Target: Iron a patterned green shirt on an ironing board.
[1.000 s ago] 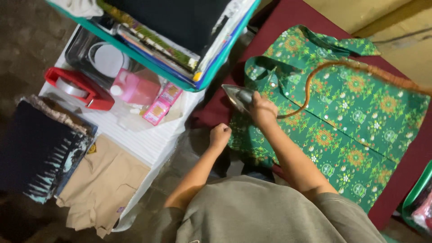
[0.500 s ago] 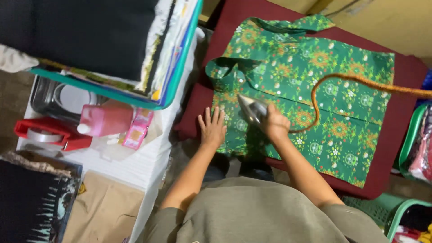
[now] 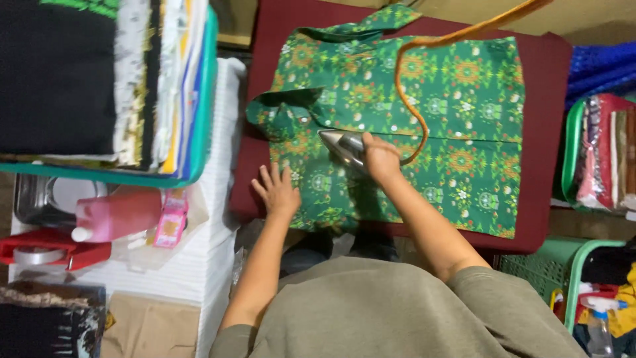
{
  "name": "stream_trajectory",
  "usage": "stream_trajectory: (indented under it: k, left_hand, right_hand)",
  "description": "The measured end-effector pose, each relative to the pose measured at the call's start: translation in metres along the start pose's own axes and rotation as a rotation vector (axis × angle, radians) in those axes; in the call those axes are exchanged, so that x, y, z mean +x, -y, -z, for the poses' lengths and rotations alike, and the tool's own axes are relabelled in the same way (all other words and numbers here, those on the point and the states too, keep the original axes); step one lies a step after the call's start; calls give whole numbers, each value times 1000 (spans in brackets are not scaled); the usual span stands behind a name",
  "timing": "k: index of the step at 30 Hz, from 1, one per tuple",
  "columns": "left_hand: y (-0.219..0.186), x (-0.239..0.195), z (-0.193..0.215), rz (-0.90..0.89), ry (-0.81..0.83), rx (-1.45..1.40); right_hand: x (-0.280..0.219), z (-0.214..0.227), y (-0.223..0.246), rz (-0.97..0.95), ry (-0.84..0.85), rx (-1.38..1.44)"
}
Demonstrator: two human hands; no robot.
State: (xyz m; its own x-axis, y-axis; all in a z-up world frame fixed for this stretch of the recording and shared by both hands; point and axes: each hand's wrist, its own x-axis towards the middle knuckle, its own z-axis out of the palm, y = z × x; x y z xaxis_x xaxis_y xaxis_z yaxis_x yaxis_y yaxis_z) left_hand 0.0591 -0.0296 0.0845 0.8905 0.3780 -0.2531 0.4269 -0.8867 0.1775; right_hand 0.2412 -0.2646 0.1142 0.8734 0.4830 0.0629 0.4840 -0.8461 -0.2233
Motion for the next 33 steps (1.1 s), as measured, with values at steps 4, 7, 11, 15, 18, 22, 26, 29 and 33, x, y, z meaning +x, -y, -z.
stream_trajectory:
  k: [4,7,11,15,18,22,26,29,33]
  left_hand:
    - [-9,0,0,92,-24,-67]
    - [-17,-5,-8,125,-109,-89]
    - [-35,-13,-4,338,-126,-137]
    - [-29,-14,-24,407,-231,-203]
    - [-24,-12,-27,563,-214,-219]
    - [-9,-8,-41,637,-235,-220]
    - [-4,-11,-34,686,-166,-340]
    - [19,-9,-44,660,-187,-461]
    - [68,-3,-87,729,-130,-706]
  right_hand:
    - [-14,12,-48,5,37,-55]
    - [-26,18,-93,26,5,-23]
    - [-38,40,-152,17,17,-7]
    - [-53,71,-210,-15,76,-18]
    - [-63,92,-256,-5,79,28]
    - [-79,102,-328,-9,120,-8]
    - [-93,115,-390,-31,140,-22]
    - [-103,122,-435,-38,139,-27]
    - [-101,129,-449,-24,217,-45]
